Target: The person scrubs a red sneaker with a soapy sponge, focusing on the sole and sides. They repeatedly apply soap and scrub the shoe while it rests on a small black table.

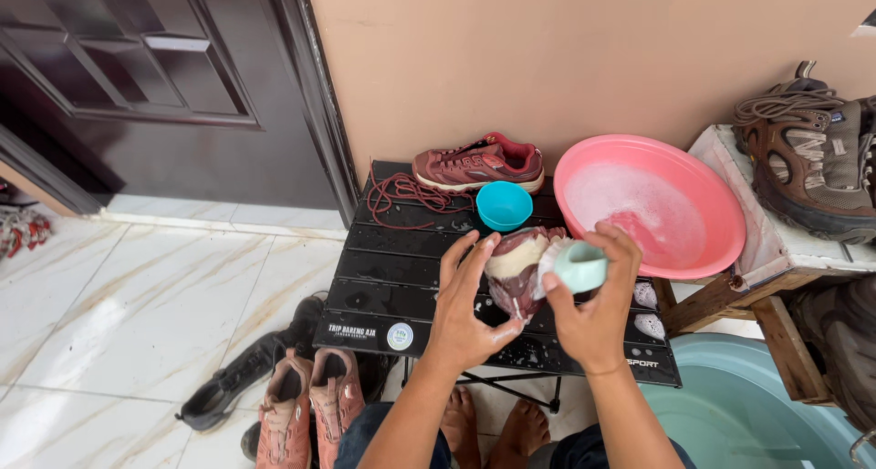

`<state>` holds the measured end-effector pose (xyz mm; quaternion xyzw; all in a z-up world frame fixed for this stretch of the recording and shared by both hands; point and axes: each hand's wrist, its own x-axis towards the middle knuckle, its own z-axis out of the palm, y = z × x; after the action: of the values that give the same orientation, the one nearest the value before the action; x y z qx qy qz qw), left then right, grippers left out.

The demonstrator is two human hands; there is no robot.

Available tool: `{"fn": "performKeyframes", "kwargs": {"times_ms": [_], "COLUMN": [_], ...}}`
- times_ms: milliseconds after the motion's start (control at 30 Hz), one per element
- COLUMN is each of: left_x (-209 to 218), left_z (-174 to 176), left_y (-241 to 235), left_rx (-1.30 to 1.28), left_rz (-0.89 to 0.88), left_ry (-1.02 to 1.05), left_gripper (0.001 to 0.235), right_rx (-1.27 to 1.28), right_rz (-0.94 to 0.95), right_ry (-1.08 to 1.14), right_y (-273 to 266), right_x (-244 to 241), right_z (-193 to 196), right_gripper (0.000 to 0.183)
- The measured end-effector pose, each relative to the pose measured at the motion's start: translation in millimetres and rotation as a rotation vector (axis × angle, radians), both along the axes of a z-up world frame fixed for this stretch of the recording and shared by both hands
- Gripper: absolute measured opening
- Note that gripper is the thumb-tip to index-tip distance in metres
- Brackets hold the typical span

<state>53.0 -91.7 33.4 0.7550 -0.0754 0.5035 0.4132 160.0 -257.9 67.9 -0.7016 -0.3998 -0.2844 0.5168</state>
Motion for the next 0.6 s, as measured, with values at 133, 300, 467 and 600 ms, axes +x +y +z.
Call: {"fn": "performKeyframes", "kwargs": {"times_ms": [133,300,467,600], "left_x": [2,7,6,-4], "left_z": [-10,-29,-29,-28], "left_y": [6,18,11,10], "left_rx": [0.034,-0.009,0.012,0.117], "left_rz": [-0.021,0.009,0.030,0.108], "left_ry": [0.007,-0.043,-0.067,0.037], "left_gripper": [0.094,0.099,0.095,0.078], "right_rx": [-0.099,-0.040,-0.080,-0.129], "right_rz": [0.057,-0.011,0.033,-0.004], "right_ry": [-0.101,-0.057,-0.148,-0.068], "right_y": [7,13,12,9], "right_x": [-29,-13,-22,-38], "right_z": [-13,-16,-17,-15], "right_gripper": [0.073,0.068,0.062,0.064]}}
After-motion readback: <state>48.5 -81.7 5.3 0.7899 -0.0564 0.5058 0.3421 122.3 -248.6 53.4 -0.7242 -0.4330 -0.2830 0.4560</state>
